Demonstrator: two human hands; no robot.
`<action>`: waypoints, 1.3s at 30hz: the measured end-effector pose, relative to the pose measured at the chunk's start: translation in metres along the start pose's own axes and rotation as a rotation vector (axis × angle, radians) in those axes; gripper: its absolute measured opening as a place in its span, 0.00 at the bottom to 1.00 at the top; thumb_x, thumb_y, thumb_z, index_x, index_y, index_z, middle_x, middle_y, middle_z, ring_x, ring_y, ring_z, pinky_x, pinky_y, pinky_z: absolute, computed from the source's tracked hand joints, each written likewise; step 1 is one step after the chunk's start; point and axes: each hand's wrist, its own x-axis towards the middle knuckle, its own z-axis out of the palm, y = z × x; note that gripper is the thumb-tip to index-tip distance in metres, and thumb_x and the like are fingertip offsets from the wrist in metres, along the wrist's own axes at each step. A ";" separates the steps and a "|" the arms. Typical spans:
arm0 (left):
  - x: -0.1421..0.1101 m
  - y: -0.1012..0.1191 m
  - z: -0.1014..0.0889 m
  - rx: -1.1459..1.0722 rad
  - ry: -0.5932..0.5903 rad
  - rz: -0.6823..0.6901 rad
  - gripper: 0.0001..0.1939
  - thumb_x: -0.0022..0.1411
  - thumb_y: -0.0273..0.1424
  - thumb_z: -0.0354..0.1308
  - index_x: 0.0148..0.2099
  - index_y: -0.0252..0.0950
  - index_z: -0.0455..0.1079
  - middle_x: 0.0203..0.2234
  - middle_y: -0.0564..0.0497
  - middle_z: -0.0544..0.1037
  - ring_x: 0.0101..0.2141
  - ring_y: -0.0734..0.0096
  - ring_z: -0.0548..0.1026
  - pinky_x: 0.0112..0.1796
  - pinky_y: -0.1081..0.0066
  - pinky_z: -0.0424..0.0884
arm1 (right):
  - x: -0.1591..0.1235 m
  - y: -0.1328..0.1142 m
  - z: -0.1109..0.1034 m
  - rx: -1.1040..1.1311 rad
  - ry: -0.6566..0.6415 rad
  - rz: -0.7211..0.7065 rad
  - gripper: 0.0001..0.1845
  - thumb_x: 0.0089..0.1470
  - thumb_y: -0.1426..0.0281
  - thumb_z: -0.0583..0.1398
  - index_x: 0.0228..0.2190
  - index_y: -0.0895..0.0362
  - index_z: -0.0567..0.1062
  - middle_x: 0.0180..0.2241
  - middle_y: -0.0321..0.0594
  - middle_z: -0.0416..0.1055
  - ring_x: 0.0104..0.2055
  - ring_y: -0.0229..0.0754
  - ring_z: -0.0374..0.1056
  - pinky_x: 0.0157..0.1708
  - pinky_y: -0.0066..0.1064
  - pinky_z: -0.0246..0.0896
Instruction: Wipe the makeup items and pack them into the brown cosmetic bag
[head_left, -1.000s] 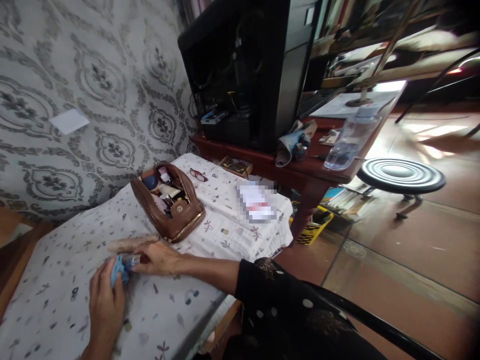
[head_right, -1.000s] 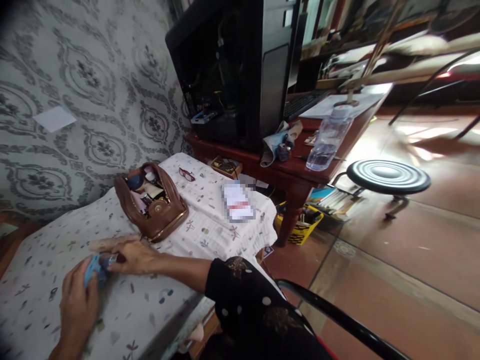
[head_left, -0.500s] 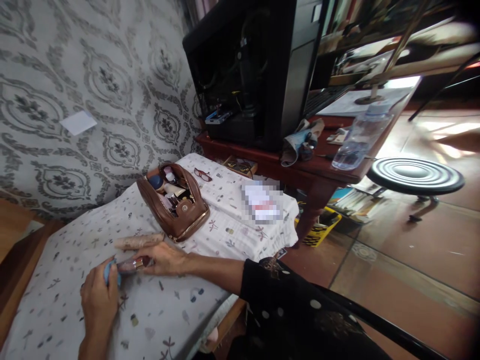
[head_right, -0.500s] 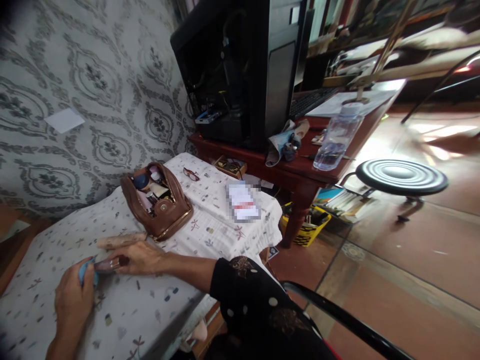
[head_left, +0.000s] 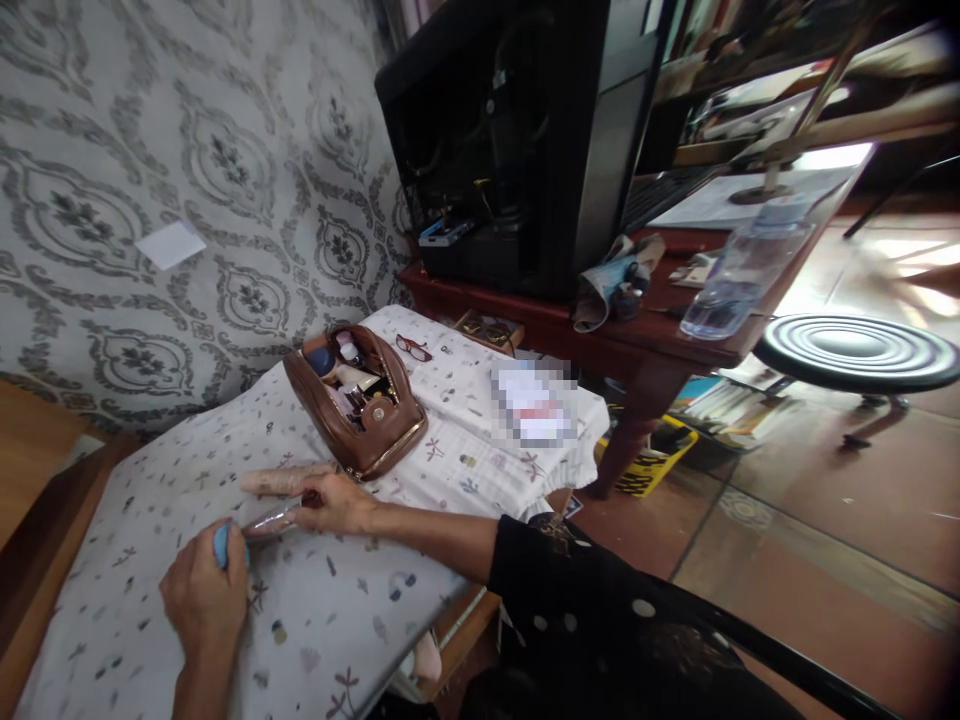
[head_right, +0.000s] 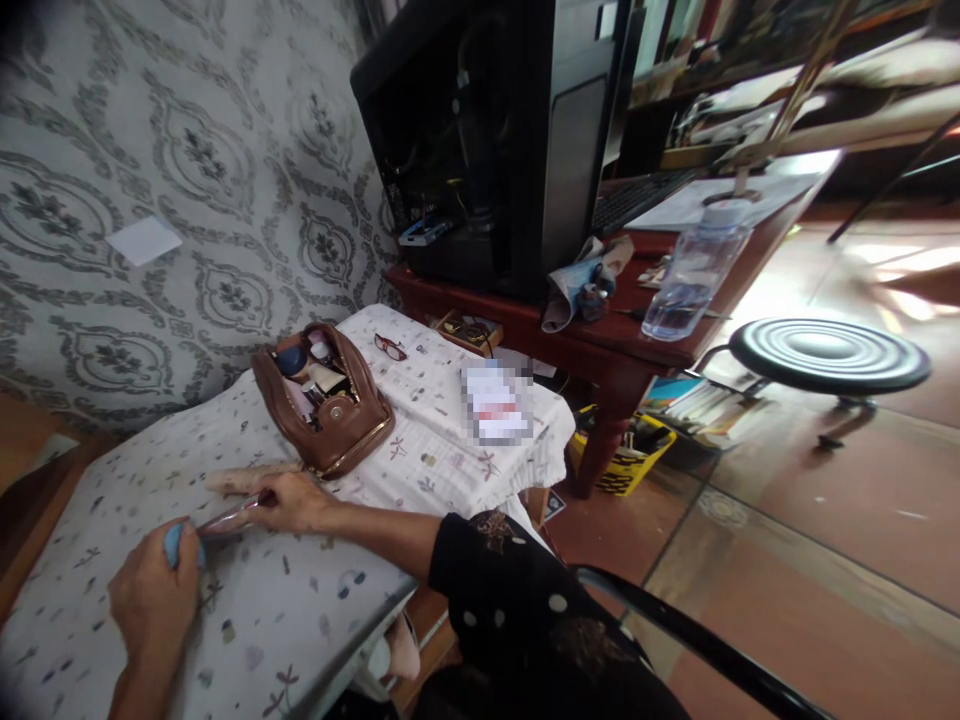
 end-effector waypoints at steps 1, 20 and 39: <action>0.000 0.003 -0.002 0.040 0.017 0.029 0.19 0.71 0.41 0.45 0.41 0.35 0.74 0.30 0.42 0.79 0.33 0.56 0.76 0.42 0.60 0.68 | 0.000 0.000 0.001 -0.026 -0.009 0.034 0.17 0.57 0.63 0.66 0.47 0.55 0.79 0.40 0.39 0.78 0.41 0.41 0.72 0.38 0.26 0.64; 0.001 -0.013 -0.001 -0.208 -0.430 -0.282 0.19 0.67 0.46 0.45 0.38 0.42 0.72 0.20 0.52 0.75 0.25 0.62 0.74 0.28 0.70 0.66 | -0.001 0.004 0.004 -0.070 -0.144 -0.053 0.20 0.53 0.70 0.68 0.49 0.57 0.76 0.38 0.39 0.77 0.38 0.39 0.73 0.39 0.27 0.66; -0.012 -0.013 0.013 -0.403 -0.467 -0.086 0.30 0.53 0.53 0.59 0.53 0.41 0.69 0.47 0.47 0.79 0.45 0.53 0.78 0.46 0.59 0.74 | -0.004 -0.004 -0.001 -0.062 -0.123 0.099 0.18 0.54 0.56 0.67 0.40 0.56 0.77 0.34 0.35 0.75 0.36 0.37 0.70 0.34 0.25 0.61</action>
